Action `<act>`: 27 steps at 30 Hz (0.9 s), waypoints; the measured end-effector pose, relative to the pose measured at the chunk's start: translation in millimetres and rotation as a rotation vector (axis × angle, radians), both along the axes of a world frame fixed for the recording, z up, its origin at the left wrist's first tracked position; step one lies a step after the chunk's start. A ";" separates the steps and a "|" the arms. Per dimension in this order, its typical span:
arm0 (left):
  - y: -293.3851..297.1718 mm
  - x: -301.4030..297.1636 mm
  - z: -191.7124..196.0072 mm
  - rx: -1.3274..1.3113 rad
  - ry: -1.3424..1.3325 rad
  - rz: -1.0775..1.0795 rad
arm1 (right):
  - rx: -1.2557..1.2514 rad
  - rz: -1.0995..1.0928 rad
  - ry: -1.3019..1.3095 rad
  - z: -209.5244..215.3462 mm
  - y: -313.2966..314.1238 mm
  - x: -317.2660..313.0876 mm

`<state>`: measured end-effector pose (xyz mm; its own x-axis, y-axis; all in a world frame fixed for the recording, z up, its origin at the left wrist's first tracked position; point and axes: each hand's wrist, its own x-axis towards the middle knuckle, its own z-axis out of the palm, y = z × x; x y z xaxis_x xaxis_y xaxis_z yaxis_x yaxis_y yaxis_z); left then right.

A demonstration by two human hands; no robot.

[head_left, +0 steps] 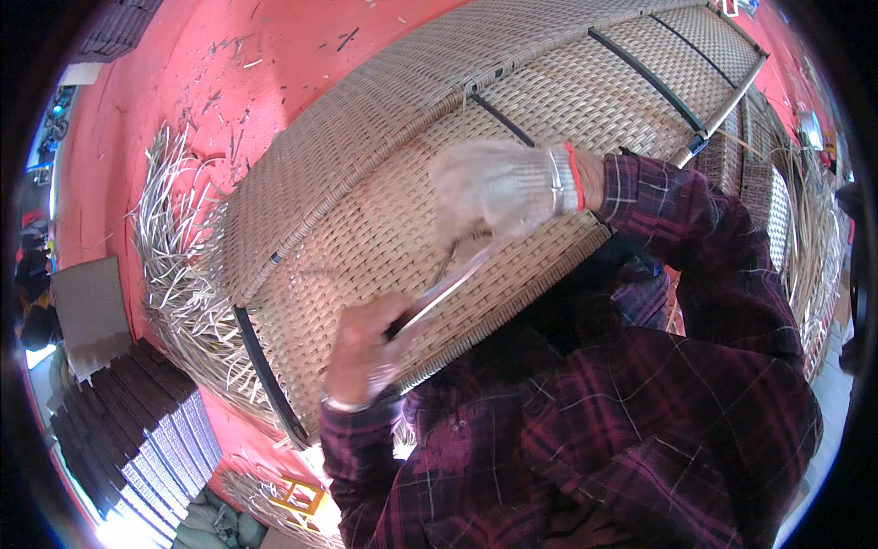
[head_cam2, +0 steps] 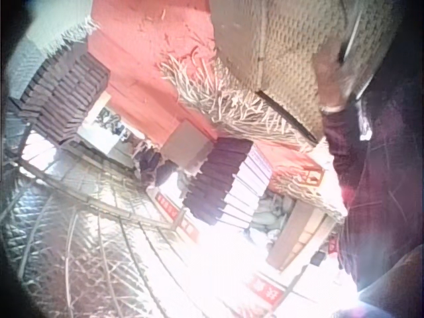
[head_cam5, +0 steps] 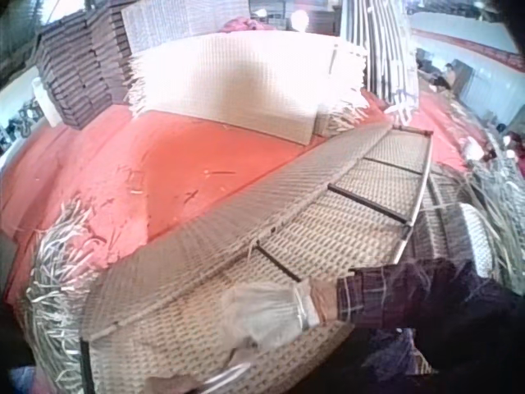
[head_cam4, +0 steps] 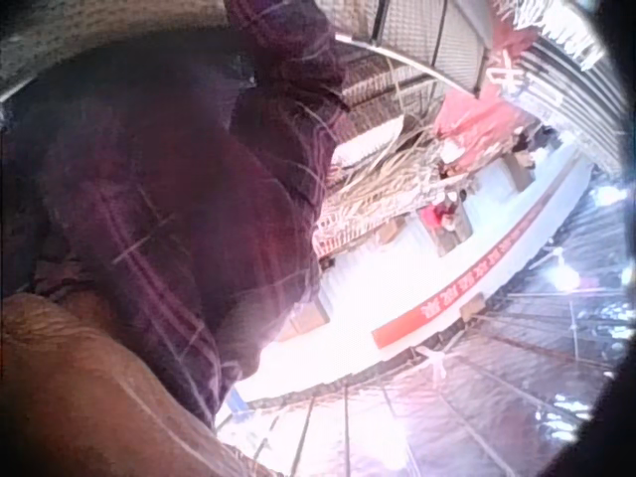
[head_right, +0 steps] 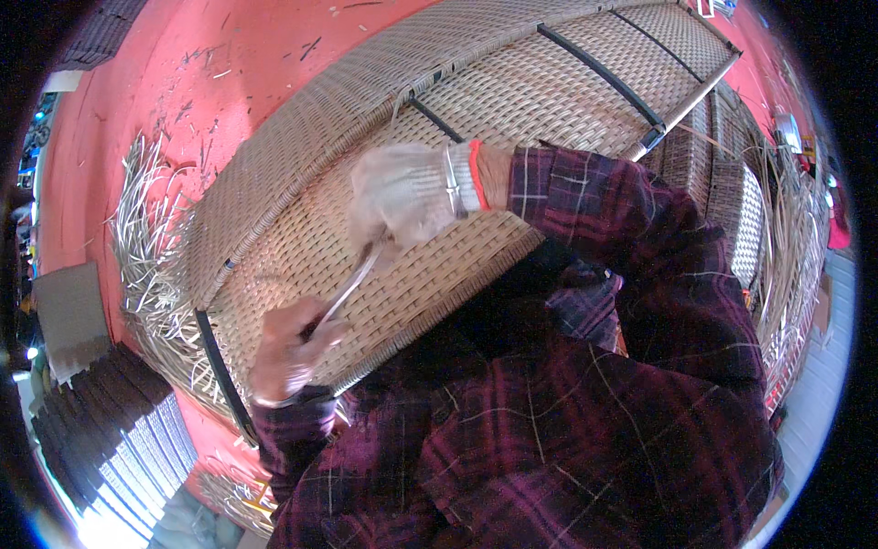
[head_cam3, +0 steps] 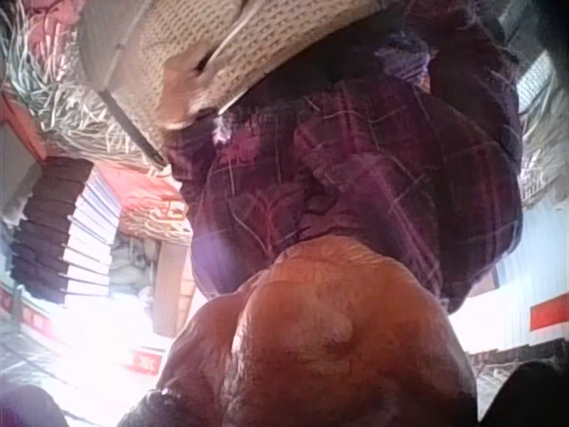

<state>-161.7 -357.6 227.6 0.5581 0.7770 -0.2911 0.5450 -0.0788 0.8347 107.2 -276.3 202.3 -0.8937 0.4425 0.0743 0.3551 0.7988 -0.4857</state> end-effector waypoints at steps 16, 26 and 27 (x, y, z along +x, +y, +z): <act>33.7 -17.4 -58.6 0.207 0.304 0.028 | 0.132 -0.458 -0.496 -24.1 -9.7 63.2; 66.1 61.3 -58.9 -0.013 -0.111 -0.044 | -0.165 -0.397 -0.206 -16.2 -8.0 37.5; 66.5 59.5 -59.8 -0.051 -0.012 -0.055 | -0.149 -0.363 -0.368 -14.8 -3.3 46.1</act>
